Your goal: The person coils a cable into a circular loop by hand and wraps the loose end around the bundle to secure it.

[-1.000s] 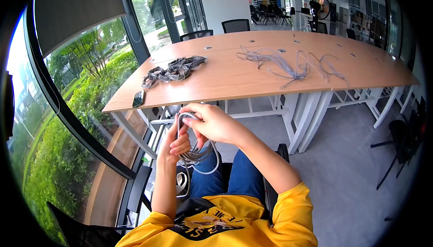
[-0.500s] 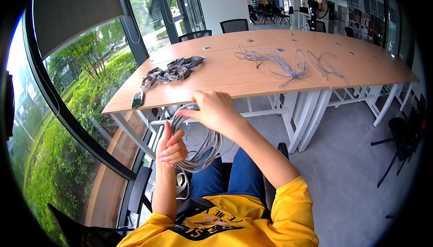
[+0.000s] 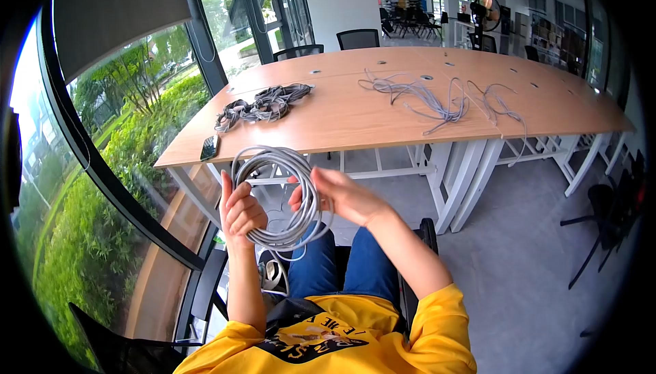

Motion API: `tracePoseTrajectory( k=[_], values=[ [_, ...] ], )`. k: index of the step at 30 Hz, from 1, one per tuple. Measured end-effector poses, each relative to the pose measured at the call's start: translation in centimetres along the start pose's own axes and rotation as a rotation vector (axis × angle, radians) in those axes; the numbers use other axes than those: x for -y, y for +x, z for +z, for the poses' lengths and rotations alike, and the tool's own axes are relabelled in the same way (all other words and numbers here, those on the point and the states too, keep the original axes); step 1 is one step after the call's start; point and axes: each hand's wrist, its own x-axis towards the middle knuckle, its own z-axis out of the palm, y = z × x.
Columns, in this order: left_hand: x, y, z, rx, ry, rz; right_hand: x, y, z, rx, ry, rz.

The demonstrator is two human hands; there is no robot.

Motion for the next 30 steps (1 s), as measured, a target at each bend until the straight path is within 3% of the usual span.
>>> tracePoseTrajectory(
  k=[3, 5, 8, 12, 17, 19, 26, 30],
  values=[
    [0.4, 0.1, -0.4, -0.050, 0.089, 0.048, -1.9, 0.4, 0.5, -0.146, -0.178, -0.060],
    [0.8, 0.1, -0.6, -0.038, 0.087, 0.053, -2.3, 0.6, 1.7, -0.231, -0.106, -0.088],
    [1.9, 0.4, -0.8, -0.041, 0.072, 0.079, -2.4, 1.5, 2.3, -0.548, -0.116, -0.169],
    [2.1, 0.5, -0.9, -0.061, 0.216, 0.040, -1.1, 1.1, 2.9, -0.570, -0.158, -0.235],
    [2.4, 0.8, 0.8, -0.302, 0.444, 0.058, -0.4, 0.9, 2.5, -0.557, -0.286, -0.224],
    [2.3, 0.8, 0.9, -0.294, 0.410, 0.050, -0.2, 0.7, 2.2, -0.537, -0.313, -0.206],
    [2.5, 0.7, 1.4, -0.285, 0.381, 0.011, 0.1, -0.1, 1.7, -0.409, -0.058, -0.115],
    [2.7, 0.9, 1.9, -0.400, 0.612, 0.091, 0.4, 0.4, 1.6, -0.446, -0.046, -0.073]
  ],
)
